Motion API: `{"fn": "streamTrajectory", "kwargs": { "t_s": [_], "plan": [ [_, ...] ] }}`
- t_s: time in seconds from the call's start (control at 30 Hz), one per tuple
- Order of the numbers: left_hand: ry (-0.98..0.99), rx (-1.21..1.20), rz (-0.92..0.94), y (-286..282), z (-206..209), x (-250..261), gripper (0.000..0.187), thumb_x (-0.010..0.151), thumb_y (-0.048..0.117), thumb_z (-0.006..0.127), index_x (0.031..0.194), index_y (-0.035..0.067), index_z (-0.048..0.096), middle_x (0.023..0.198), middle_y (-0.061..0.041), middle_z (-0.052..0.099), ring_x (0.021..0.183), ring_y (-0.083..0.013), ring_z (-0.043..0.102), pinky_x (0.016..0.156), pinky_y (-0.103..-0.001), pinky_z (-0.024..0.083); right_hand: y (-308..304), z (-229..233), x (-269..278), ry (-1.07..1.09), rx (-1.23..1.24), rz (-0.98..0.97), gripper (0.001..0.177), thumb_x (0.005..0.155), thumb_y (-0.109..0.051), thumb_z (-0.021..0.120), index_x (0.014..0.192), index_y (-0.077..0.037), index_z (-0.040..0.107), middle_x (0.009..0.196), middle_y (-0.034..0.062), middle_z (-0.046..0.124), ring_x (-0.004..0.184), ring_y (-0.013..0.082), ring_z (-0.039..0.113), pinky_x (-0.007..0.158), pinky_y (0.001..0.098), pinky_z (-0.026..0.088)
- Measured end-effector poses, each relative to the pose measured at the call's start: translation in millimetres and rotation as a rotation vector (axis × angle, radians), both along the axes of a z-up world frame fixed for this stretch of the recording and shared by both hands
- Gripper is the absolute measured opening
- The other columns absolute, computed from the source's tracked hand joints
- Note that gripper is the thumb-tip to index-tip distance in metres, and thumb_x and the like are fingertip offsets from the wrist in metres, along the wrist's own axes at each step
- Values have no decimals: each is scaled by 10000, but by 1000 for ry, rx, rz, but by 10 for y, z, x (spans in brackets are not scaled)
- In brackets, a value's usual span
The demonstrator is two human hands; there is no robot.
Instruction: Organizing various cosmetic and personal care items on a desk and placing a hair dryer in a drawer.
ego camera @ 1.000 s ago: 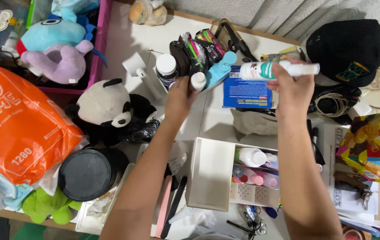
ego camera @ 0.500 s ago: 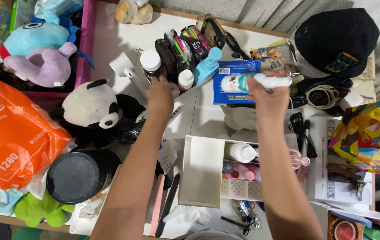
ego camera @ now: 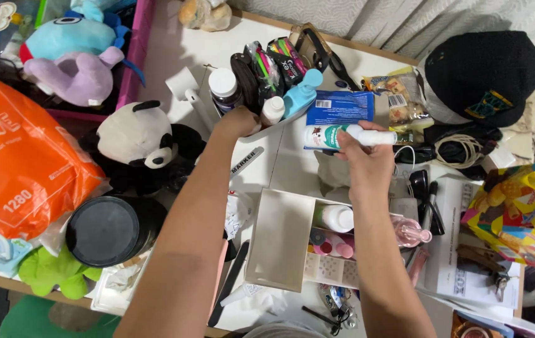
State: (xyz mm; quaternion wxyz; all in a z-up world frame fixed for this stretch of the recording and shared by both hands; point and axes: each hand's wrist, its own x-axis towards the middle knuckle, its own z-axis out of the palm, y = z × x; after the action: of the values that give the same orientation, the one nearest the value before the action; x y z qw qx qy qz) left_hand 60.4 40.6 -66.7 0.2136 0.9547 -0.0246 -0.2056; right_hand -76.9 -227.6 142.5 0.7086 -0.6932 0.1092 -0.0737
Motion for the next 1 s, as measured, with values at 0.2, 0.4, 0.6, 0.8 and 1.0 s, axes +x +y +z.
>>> {"fn": "streamTrajectory", "kwargs": {
  "t_s": [0.2,0.4,0.6,0.8,1.0],
  "plan": [
    [101,66,-214,63,-295,283,396,938,385,543,1116,115,770,1203,-198,712,1082,-391,675,943,-467,534,-8,-89,15,9,14,25,462,872,-59,807,1246,-10,539,1080,98,679,895,135,680,689,276,623],
    [-17,144,-213,113,152,-31,514,971,551,597,1073,86,792,1149,-214,761,1059,-387,711,936,-455,557,202,-145,75,53,31,96,459,858,-85,808,1230,-15,548,1068,103,691,881,148,698,712,274,619],
    [34,-102,0,152,274,-89,881,776,573,742,1295,-113,549,1183,-298,685,1085,-400,684,914,-427,553,316,-180,50,56,32,123,441,864,-97,807,1221,-17,560,1067,95,686,873,141,688,687,278,611],
    [103,-179,79,165,292,-66,811,790,490,694,1319,-108,555,1237,-312,658,1146,-407,673,948,-423,539,330,-276,20,79,71,129,434,856,-100,808,1205,-22,562,1061,95,685,869,147,694,684,289,621],
    [275,-361,125,234,599,-138,634,836,384,670,1268,-76,616,989,-211,731,773,-286,670,649,-445,511,333,-328,17,75,90,125,412,863,-77,798,1201,-27,567,1058,99,684,879,153,696,683,293,623]
  ]
}}
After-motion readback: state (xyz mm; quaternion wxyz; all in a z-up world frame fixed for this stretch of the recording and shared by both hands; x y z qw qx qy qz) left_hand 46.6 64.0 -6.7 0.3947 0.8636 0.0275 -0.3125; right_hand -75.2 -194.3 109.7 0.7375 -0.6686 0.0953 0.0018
